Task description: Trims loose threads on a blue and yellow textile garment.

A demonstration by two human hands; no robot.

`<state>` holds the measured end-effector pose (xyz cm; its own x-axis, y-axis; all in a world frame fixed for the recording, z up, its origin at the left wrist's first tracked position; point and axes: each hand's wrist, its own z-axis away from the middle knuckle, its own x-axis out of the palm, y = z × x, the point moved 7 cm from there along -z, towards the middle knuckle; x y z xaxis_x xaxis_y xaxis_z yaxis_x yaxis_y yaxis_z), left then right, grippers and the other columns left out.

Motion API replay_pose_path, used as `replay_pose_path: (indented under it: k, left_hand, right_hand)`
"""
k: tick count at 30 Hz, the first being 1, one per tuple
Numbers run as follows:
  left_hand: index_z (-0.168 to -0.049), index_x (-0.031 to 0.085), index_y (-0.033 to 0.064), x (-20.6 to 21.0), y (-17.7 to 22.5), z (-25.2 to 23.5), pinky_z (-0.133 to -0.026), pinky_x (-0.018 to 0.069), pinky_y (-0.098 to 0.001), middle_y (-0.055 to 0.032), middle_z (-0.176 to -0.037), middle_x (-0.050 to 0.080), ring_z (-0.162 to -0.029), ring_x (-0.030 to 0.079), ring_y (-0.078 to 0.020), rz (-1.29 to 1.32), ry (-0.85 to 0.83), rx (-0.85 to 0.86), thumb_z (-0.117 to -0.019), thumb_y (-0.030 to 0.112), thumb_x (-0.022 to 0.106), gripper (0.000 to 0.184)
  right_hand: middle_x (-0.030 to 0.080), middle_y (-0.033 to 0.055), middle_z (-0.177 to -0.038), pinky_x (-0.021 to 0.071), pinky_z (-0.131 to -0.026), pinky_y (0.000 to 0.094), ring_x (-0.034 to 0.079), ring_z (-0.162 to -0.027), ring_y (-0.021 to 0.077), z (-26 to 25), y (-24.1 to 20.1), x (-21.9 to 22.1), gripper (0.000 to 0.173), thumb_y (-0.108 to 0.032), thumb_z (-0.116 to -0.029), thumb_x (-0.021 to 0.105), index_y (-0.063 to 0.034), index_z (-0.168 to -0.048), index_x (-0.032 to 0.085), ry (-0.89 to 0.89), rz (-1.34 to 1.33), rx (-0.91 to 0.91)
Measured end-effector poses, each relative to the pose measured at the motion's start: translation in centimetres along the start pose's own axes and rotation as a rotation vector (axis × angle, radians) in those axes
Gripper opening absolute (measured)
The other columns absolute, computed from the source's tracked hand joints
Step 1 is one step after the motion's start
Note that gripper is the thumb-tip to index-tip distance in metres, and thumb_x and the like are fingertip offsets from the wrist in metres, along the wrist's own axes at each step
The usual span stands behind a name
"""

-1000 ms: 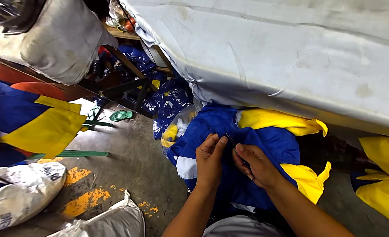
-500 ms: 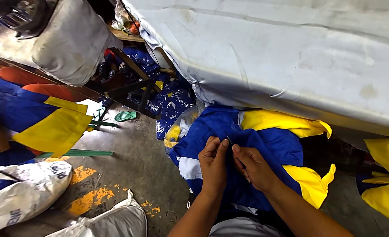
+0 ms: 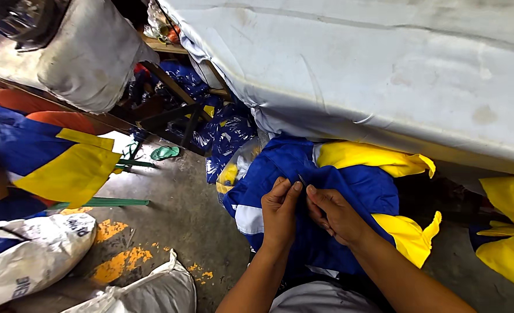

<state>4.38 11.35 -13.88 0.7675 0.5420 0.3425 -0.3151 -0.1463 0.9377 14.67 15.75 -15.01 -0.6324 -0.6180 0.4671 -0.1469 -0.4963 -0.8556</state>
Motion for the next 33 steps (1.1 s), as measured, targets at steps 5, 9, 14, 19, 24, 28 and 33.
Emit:
replay_pose_path:
  k: [5, 9, 14, 19, 24, 28, 33]
  left_hand:
    - [-0.093, 0.073, 0.0019, -0.06, -0.21, 0.26, -0.081, 0.0561, -0.0261, -0.0001, -0.087, 0.067, -0.083, 0.064, -0.0072, 0.06, 0.041, -0.032, -0.0985, -0.001, 0.057, 0.017]
    - [-0.095, 0.072, 0.004, -0.06, -0.07, 0.08, -0.082, 0.0567, -0.0275, 0.0001, -0.089, 0.068, -0.085, 0.065, -0.0074, 0.072, 0.041, -0.034, -0.0994, 0.0, 0.056, 0.017]
    - [-0.097, 0.072, 0.004, -0.04, 0.02, 0.03, -0.084, 0.0567, -0.0279, -0.0005, -0.092, 0.068, -0.087, 0.066, -0.0079, 0.071, 0.024, -0.047, -0.1003, 0.0, 0.055, 0.018]
    - [-0.098, 0.072, 0.0043, -0.07, 0.15, -0.08, -0.084, 0.0564, -0.0275, 0.0006, -0.093, 0.068, -0.088, 0.065, -0.0072, 0.06, 0.007, -0.036, -0.0995, 0.0, 0.056, 0.017]
    - [-0.101, 0.073, 0.0037, -0.25, 0.23, -0.24, -0.084, 0.0561, -0.0265, 0.0008, -0.094, 0.068, -0.088, 0.065, -0.0066, 0.041, -0.01, -0.019, -0.0992, -0.001, 0.056, 0.017]
    - [-0.102, 0.073, 0.0031, -0.37, 0.13, -0.31, -0.085, 0.0556, -0.0259, 0.0012, -0.095, 0.069, -0.089, 0.065, -0.0061, 0.008, -0.034, -0.008, -0.0985, -0.002, 0.057, 0.017]
    - [-0.112, 0.068, 0.0016, -0.13, -0.07, -0.14, -0.085, 0.0563, -0.0261, 0.0009, -0.094, 0.07, -0.087, 0.067, -0.0054, 0.025, -0.058, -0.018, -0.0986, -0.003, 0.056, 0.018]
  right_hand:
    - [0.037, -0.0136, -0.054, 0.0268, -0.041, 0.0113, 0.033, -0.043, -0.0056, -0.09, 0.34, 0.12, 0.046, -0.025, -0.1098, 0.04, -0.0204, -0.065, 0.047, 0.002, -0.001, -0.006]
    - [0.039, -0.0144, -0.056, 0.0281, -0.042, 0.0103, 0.034, -0.045, -0.0065, 0.06, 0.1, 0.02, 0.044, -0.027, -0.1103, 0.04, -0.0207, -0.068, 0.049, -0.026, 0.059, -0.036]
    - [0.039, -0.0129, -0.057, 0.0288, -0.041, 0.0108, 0.035, -0.044, -0.0056, 0.13, 0.36, -0.34, 0.043, -0.034, -0.1099, 0.042, -0.0206, -0.069, 0.05, -0.029, 0.109, -0.037]
    - [0.039, -0.0144, -0.058, 0.0287, -0.043, 0.0101, 0.034, -0.045, -0.0065, 0.09, -0.01, -0.18, 0.043, -0.03, -0.1103, 0.04, -0.0212, -0.069, 0.049, -0.046, 0.11, -0.057]
    - [0.039, -0.0143, -0.057, 0.0286, -0.042, 0.0098, 0.034, -0.045, -0.0067, 0.17, 0.15, -0.06, 0.043, -0.03, -0.1107, 0.038, -0.0208, -0.07, 0.049, -0.067, 0.07, -0.033]
    - [0.04, -0.0147, -0.058, 0.0291, -0.042, 0.0096, 0.035, -0.045, -0.007, 0.21, 0.2, -0.02, 0.042, -0.031, -0.1108, 0.038, -0.0211, -0.072, 0.05, -0.078, 0.05, -0.02]
    - [0.04, -0.0136, -0.057, 0.0288, -0.041, 0.0101, 0.035, -0.044, -0.006, 0.19, 0.11, 0.02, 0.043, -0.031, -0.111, 0.036, -0.0204, -0.071, 0.05, -0.075, 0.013, 0.012]
